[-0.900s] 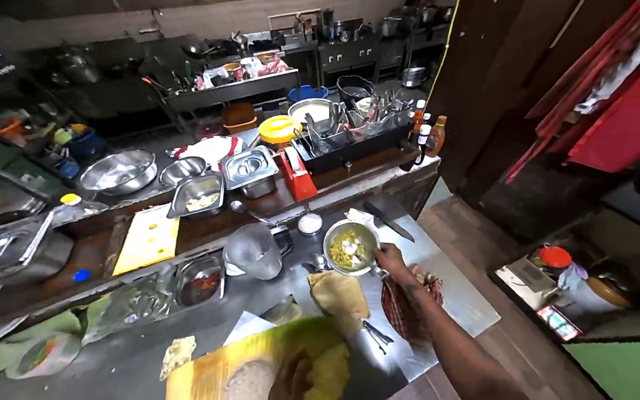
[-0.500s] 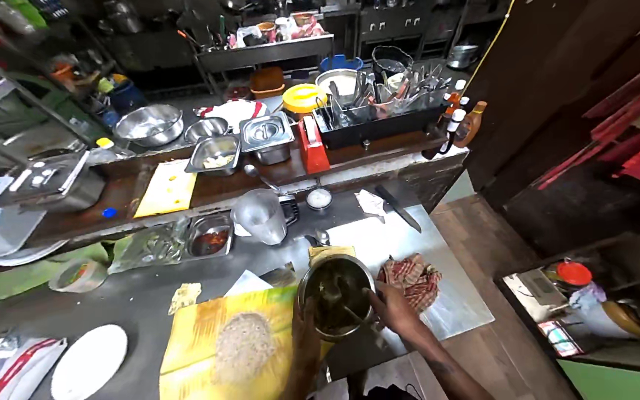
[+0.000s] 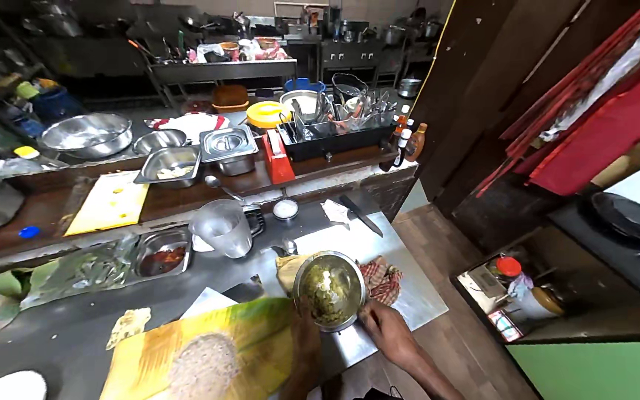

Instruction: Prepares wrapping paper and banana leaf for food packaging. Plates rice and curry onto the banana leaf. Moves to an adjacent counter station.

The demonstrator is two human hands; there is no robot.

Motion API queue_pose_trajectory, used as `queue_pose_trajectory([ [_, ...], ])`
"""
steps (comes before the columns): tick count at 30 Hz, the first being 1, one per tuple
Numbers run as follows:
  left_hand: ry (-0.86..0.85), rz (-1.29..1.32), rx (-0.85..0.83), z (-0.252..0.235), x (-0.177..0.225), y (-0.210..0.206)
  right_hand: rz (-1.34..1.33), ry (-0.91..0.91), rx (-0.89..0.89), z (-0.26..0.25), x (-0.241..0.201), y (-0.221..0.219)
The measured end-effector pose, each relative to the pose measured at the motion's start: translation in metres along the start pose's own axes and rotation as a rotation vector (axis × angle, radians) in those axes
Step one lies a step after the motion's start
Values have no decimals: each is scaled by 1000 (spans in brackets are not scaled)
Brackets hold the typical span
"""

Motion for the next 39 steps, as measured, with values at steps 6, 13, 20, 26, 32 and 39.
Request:
queue_pose_trajectory([
  [6, 40, -1, -49, 11, 1, -7, 218, -12, 170, -11, -10, 21],
  [13, 51, -46, -131, 5, 11, 7, 214, 526, 239, 6, -58, 9],
  [20, -10, -70, -101, 9, 26, 30, 268, 393, 429, 1, -45, 47],
  [26, -79, -39, -67, 17, 44, 38, -43, 418, 195, -1, -64, -2],
  [32, -105, -76, 28, 20, 55, 71, -435, 300, -81, 10, -84, -56],
  [39, -163, -25, 138, 26, 51, 128, -723, 119, -413, -1, -104, -99],
])
Point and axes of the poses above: each hand's wrist, its own z-axis away from the middle knuckle, its own y-axis out of the back of the hand, x = y × z, the point moved 10 cm from there along -z, towards the middle knuckle, and after that the axes turned 7 degrees about z, right-handed, at the moved point
